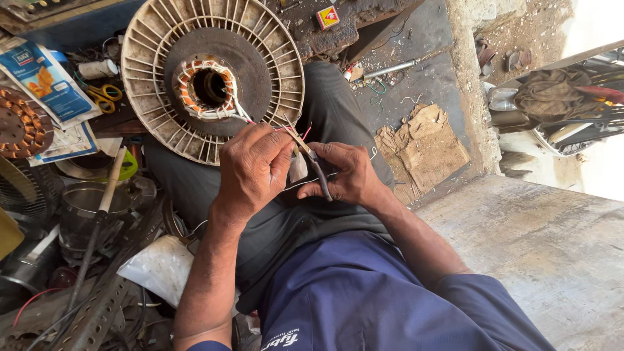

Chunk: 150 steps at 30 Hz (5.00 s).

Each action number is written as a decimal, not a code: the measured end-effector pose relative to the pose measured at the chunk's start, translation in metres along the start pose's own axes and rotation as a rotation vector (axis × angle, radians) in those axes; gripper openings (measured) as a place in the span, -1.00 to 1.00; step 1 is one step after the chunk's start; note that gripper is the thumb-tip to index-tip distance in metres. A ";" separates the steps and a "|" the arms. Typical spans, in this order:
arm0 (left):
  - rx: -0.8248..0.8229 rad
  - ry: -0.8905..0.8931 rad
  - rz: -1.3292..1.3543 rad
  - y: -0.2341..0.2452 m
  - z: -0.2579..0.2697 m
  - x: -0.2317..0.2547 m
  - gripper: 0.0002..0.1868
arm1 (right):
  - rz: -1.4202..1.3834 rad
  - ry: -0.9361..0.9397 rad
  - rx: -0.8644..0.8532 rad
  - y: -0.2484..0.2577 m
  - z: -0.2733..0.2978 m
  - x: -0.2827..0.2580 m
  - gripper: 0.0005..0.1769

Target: The person uses a screwdriver to adjust wires on a motor stator, then uses a match to apply flame to the wires. They also use scissors to trim a wire and continue adjusting the stator with the screwdriver.

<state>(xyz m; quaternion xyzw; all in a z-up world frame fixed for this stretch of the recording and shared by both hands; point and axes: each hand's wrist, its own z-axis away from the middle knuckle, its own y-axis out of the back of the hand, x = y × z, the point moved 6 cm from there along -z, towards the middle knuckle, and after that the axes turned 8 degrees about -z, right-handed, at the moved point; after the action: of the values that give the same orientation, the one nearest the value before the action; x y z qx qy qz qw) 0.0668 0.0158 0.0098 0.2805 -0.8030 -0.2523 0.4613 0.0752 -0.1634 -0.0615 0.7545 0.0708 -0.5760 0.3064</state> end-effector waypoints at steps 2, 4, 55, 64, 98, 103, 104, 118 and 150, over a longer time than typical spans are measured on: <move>-0.005 -0.003 -0.010 0.000 0.001 0.000 -0.92 | 0.062 0.031 0.028 -0.002 0.001 0.001 -0.15; -0.008 -0.010 -0.008 -0.003 0.002 -0.001 -0.91 | 0.091 0.075 0.074 -0.004 0.005 0.003 -0.21; 0.083 0.124 0.121 -0.010 0.083 0.041 -0.74 | 0.013 0.348 -0.214 -0.066 0.035 -0.015 -0.51; 0.016 0.038 0.050 0.000 0.077 0.051 -0.65 | 0.033 0.462 -0.223 -0.063 0.035 -0.020 -0.54; -0.092 0.436 -0.423 0.040 -0.030 -0.139 -0.68 | 0.028 -0.025 0.099 -0.008 0.039 -0.003 -0.54; 0.109 0.548 0.139 0.041 -0.003 -0.116 -0.72 | -0.342 -0.272 0.064 -0.017 0.040 0.026 -0.53; 0.122 0.576 0.339 0.031 0.005 -0.108 -0.72 | -0.532 -0.339 0.059 -0.022 0.037 0.032 -0.49; -0.084 0.752 0.915 -0.046 0.036 -0.016 -0.75 | -1.197 -0.263 0.124 -0.012 -0.008 0.051 -0.37; -0.057 0.595 0.659 -0.002 0.063 -0.018 -0.70 | -1.600 -0.514 0.129 0.000 0.056 0.098 -0.44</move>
<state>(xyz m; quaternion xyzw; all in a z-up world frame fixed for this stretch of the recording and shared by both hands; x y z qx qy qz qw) 0.0195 0.0361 -0.0302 0.0569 -0.6745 -0.0222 0.7358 0.0608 -0.2177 -0.1590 0.3382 0.4792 -0.7762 -0.2313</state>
